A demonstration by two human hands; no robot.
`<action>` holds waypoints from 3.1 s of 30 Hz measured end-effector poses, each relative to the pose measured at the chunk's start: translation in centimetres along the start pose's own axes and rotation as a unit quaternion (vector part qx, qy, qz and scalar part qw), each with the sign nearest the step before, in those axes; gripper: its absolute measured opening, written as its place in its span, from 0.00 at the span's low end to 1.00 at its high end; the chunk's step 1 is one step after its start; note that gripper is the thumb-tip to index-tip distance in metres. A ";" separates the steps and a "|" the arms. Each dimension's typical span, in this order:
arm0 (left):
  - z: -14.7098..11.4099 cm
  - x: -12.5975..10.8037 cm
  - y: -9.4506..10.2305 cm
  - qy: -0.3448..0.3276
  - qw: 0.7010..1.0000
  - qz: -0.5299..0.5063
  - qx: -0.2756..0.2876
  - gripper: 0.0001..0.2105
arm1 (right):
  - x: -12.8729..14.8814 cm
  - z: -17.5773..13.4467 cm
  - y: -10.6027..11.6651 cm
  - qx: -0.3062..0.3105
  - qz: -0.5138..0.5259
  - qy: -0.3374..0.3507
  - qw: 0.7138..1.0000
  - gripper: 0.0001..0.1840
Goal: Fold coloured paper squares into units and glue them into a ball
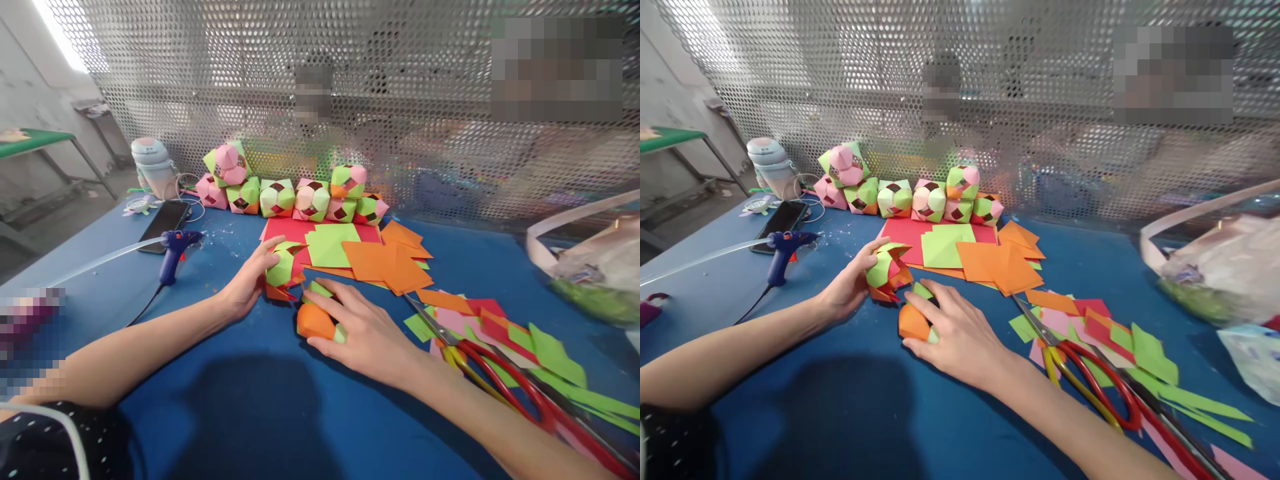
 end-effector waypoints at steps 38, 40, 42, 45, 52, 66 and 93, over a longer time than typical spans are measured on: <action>-3.4 1.2 -3.6 0.001 0.988 0.018 0.155 0.25 | -3.0 -4.4 3.7 -0.255 0.237 -0.012 0.938 0.33; -3.3 1.2 -3.5 0.001 0.988 0.008 0.151 0.25 | -3.0 -4.4 3.7 -0.252 0.238 -0.010 0.938 0.33; -3.3 1.2 -3.4 0.001 0.988 0.012 0.152 0.25 | -3.0 -4.5 3.7 -0.251 0.245 -0.010 0.937 0.33; -3.4 1.1 -3.5 -0.001 0.987 0.031 0.156 0.26 | -3.1 -4.5 3.6 -0.249 0.251 -0.012 0.935 0.33; -3.4 1.2 -3.6 -0.016 0.982 0.051 0.183 0.30 | -4.0 -4.5 2.9 -0.224 0.278 -0.017 0.934 0.32; -5.2 2.8 -4.9 0.042 0.961 0.144 0.233 0.36 | -3.4 -7.1 3.2 -0.175 0.236 0.004 0.956 0.35; -5.4 2.3 -5.6 -0.021 0.930 0.226 0.289 0.39 | -3.1 -7.2 4.3 -0.125 0.178 0.045 0.975 0.34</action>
Point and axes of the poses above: each hand's wrist, its own z-axis towards the middle knuckle, its own y-axis out of the back of the hand, x = y × z, the point moved 8 cm from there along z, towards the middle knuckle, and after that the axes turned 12 degrees about -z, right-handed, at the moved point
